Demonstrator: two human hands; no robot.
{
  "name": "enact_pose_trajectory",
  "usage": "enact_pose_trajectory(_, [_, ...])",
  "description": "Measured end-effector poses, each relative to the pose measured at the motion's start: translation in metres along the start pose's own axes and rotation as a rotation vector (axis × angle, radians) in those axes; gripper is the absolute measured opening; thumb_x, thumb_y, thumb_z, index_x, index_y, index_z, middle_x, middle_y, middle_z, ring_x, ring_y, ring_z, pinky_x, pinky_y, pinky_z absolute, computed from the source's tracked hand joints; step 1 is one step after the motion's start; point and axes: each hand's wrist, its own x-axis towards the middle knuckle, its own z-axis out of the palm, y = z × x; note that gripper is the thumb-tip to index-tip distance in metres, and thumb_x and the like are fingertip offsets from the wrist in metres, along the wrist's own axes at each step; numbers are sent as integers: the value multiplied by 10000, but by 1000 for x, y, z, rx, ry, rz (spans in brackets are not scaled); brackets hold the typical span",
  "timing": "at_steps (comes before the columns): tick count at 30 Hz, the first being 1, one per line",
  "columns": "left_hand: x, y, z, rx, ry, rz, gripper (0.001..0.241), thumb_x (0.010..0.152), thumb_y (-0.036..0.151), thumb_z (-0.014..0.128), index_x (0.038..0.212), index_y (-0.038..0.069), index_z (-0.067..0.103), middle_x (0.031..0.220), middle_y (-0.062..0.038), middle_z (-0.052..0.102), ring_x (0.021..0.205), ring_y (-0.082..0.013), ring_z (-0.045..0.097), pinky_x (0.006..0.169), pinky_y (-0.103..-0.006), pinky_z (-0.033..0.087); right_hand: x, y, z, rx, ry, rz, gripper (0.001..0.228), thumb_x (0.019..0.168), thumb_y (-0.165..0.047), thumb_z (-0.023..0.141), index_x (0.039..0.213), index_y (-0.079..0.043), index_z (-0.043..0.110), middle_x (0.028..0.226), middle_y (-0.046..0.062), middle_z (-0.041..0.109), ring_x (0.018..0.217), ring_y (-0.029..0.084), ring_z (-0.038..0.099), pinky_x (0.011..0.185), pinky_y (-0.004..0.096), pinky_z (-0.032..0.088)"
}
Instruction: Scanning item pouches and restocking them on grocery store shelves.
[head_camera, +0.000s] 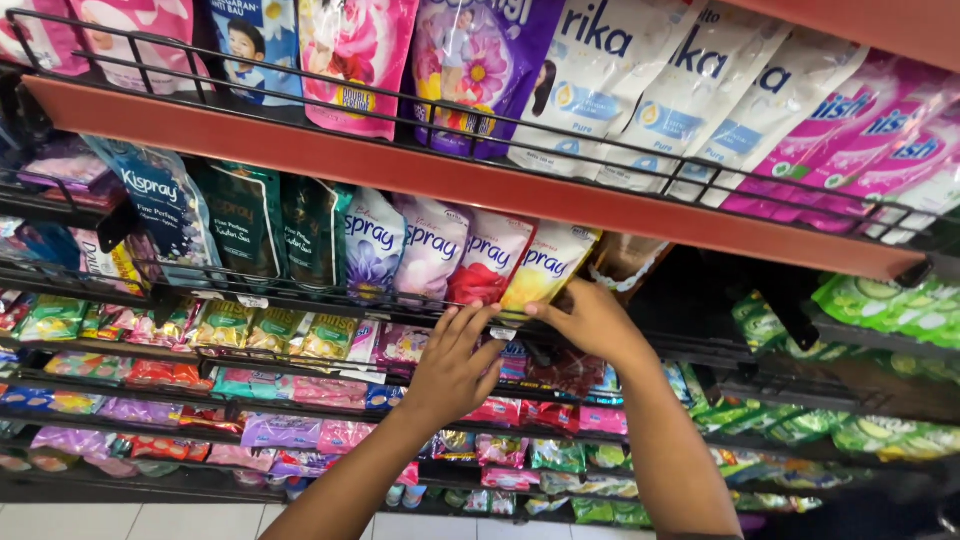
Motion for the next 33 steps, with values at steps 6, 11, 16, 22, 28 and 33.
enact_pose_trajectory(6, [-5, -1, -14, -104, -80, 52, 263, 861, 225, 721, 1070, 68, 699, 1543, -241, 421, 1448, -431, 360, 1169, -587, 268, -64, -19, 39, -162, 867, -195, 252, 1062, -251, 680, 1123, -7, 689, 1179, 171, 741, 1155, 347, 707, 1074, 464, 526])
enact_pose_trajectory(11, [-92, -3, 10, -460, -243, 98, 225, 886, 176, 714, 1094, 88, 713, 1446, -166, 552, 1388, -416, 459, 1164, -593, 333, -175, 69, 216, 43, 799, -19, 139, 977, -156, 608, 992, -27, 656, 1013, 143, 724, 945, 304, 684, 898, 413, 542])
enact_pose_trajectory(16, [-337, -31, 135, -1054, -863, -272, 240, 930, 185, 679, 1151, 91, 688, 1260, -99, 675, 1180, -266, 650, 1003, -418, 525, -399, 119, 381, 251, -123, 546, 190, 898, -173, 674, 1029, -47, 730, 1022, 140, 749, 912, 314, 726, 850, 392, 573])
enact_pose_trajectory(22, [-541, -60, 121, -622, -1807, -295, 236, 1035, 240, 461, 1117, 60, 590, 1074, -105, 553, 1044, -220, 521, 877, -296, 426, -726, 104, 511, 163, -536, 1062, 327, 858, -411, 692, 1118, -260, 820, 1209, 81, 681, 1040, 353, 651, 922, 458, 501])
enact_pose_trajectory(28, [-529, -74, 77, -242, -2351, -227, 358, 1032, 368, 483, 1140, 122, 719, 1032, -208, 720, 950, -405, 738, 873, -477, 594, -856, 35, 534, 406, -318, 1627, 392, 754, -443, 699, 980, -182, 884, 1009, 119, 823, 883, 277, 784, 843, 382, 598])
enact_pose_trajectory(33, [-524, -57, 140, -328, -2011, 129, 437, 1008, 425, 513, 1112, 81, 762, 1157, -199, 723, 1114, -346, 673, 985, -440, 511, -879, 67, 563, 224, -454, 1858, 515, 849, -547, 674, 1062, -91, 785, 1114, 174, 747, 1025, 346, 714, 886, 434, 562])
